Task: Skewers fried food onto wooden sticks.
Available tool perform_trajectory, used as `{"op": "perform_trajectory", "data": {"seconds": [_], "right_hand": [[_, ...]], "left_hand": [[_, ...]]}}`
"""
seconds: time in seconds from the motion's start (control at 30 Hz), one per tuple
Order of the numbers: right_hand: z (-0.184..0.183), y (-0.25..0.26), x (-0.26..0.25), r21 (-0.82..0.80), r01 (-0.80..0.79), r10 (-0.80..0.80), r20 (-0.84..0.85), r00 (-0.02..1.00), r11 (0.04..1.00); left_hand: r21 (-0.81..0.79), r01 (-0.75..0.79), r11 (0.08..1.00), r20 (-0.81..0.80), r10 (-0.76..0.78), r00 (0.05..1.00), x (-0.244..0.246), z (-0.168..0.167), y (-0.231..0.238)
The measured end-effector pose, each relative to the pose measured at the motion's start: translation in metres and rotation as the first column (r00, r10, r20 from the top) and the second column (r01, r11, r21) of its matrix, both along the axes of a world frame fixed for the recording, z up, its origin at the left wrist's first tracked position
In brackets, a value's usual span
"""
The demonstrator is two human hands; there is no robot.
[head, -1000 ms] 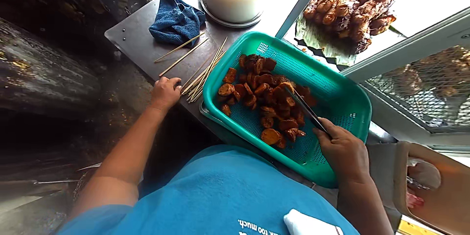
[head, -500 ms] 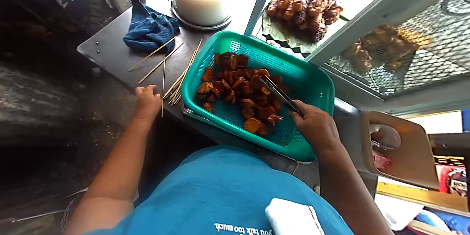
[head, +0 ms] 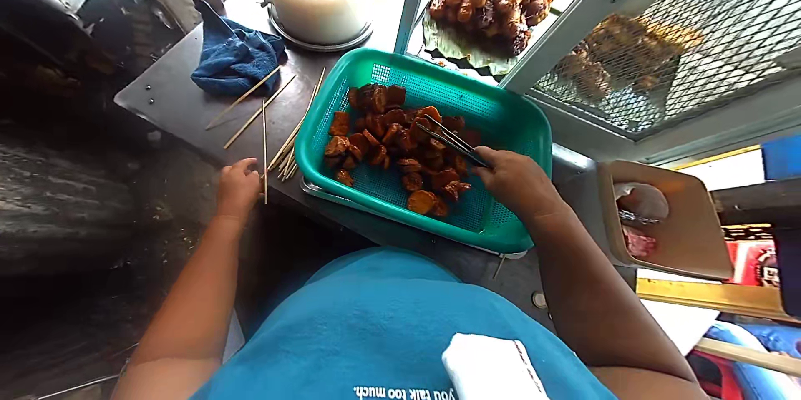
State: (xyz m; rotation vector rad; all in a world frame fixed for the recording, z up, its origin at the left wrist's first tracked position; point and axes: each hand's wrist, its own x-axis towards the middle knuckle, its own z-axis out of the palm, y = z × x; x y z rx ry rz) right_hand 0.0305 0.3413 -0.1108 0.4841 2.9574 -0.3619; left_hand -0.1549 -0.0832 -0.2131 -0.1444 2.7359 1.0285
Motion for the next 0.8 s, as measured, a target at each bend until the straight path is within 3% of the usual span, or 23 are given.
{"op": "perform_trajectory", "data": {"seconds": [0.13, 0.2, 0.23, 0.27, 0.3, 0.37, 0.4, 0.47, 0.57, 0.67, 0.8], "right_hand": [[-0.011, 0.008, 0.000, -0.370, 0.168, -0.161, 0.050, 0.986, 0.914], [-0.010, 0.010, 0.002, -0.640, 0.320, -0.279, 0.168, 0.945, 0.699], [-0.010, 0.011, 0.003, -0.735, 0.368, -0.310, 0.222, 0.924, 0.570], [-0.010, 0.012, 0.004, -0.774, 0.381, -0.312, 0.248, 0.917, 0.505], [-0.011, 0.011, 0.004, -0.754, 0.366, -0.295, 0.236, 0.926, 0.546], [-0.009, 0.005, 0.002, -0.513, 0.269, -0.214, 0.165, 0.963, 0.815], [-0.005, -0.001, 0.001, -0.385, 0.215, -0.169, 0.150, 0.974, 0.897], [-0.009, -0.010, 0.002, -0.174, 0.118, -0.105, 0.082, 0.991, 0.978], [-0.017, -0.018, 0.010, 0.057, 0.063, -0.062, -0.028, 0.998, 0.996], [-0.027, -0.020, 0.024, 0.183, -0.053, 0.096, -0.235, 0.967, 0.982], [-0.010, -0.024, 0.037, -0.037, -0.058, 0.049, -0.217, 0.975, 0.998]], "left_hand": [[0.049, -0.026, 0.998, -0.010, 0.026, 1.000, 0.005, 0.003, 0.007], [0.020, -0.002, 1.000, -0.019, 0.002, 1.000, 0.009, 0.003, 0.014], [0.004, 0.007, 1.000, -0.012, -0.007, 1.000, 0.009, 0.002, 0.016], [-0.006, 0.012, 1.000, 0.001, -0.012, 1.000, 0.009, 0.001, 0.018], [-0.014, 0.020, 1.000, 0.014, -0.020, 1.000, 0.009, 0.002, 0.017], [-0.031, 0.049, 0.998, 0.045, -0.048, 0.998, 0.009, 0.009, 0.012], [-0.034, 0.068, 0.997, 0.049, -0.066, 0.997, 0.009, 0.013, 0.006], [-0.036, 0.060, 0.998, 0.046, -0.058, 0.997, 0.011, 0.021, -0.008], [0.090, -0.029, 0.996, -0.072, 0.035, 0.997, 0.021, 0.038, -0.025], [0.338, -0.028, 0.941, -0.154, 0.084, 0.984, 0.033, 0.060, -0.017], [0.299, 0.271, 0.915, -0.184, -0.223, 0.957, 0.050, 0.083, 0.012]]}}
